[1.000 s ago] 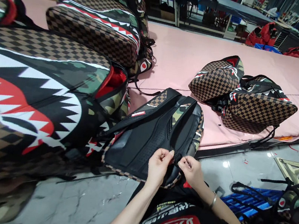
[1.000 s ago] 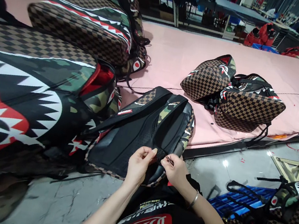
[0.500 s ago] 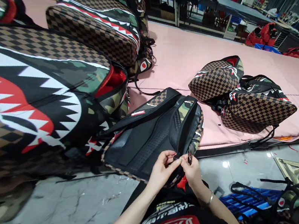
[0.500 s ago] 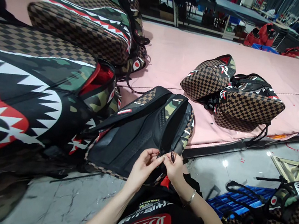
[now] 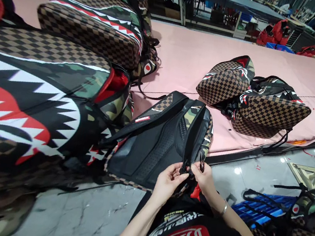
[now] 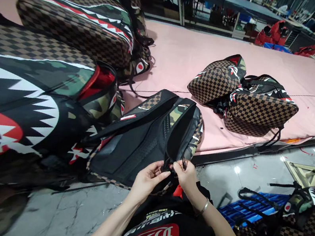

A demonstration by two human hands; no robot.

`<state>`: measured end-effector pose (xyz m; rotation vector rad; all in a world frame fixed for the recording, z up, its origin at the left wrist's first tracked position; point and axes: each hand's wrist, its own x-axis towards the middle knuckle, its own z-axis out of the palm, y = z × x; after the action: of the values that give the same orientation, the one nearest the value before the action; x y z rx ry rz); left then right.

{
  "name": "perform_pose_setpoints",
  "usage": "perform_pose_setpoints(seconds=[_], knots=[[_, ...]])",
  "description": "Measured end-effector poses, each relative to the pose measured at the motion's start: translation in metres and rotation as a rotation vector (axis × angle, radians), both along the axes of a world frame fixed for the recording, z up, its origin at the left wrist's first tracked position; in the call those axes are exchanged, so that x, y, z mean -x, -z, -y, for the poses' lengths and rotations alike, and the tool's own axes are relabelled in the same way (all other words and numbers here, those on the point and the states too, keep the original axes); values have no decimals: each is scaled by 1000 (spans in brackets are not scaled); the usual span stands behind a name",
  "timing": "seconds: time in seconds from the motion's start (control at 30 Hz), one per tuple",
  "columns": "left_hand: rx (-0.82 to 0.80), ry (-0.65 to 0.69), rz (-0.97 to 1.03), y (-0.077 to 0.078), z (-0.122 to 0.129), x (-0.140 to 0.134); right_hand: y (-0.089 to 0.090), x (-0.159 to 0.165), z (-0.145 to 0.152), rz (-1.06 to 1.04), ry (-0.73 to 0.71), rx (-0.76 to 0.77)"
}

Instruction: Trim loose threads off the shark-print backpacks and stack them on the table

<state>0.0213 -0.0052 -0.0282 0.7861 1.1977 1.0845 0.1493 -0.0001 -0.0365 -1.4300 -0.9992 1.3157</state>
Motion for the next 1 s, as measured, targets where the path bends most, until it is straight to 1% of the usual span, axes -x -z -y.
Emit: perform_pose_setpoints(seconds=[0.1,0.23,0.37,0.5,0.63,0.8,1.0], knots=[[14,3,17,3,0,2,0,-7,0,33,-37,-12],[38,-5,26,4,0,4,-2,-22,2,183,-138,-49],[42,13,5,4,-1,8,-15,-39,8,297,-273,-88],[33,30,-17,4,-1,9,-27,-49,11,400,-376,-176],[13,7,-4,5,0,8,-34,-49,13,463,-399,-209],[-35,21,14,7,1,6,-42,-44,16,553,-425,-226],[-28,36,38,9,1,6,-49,-41,15,673,-428,-236]])
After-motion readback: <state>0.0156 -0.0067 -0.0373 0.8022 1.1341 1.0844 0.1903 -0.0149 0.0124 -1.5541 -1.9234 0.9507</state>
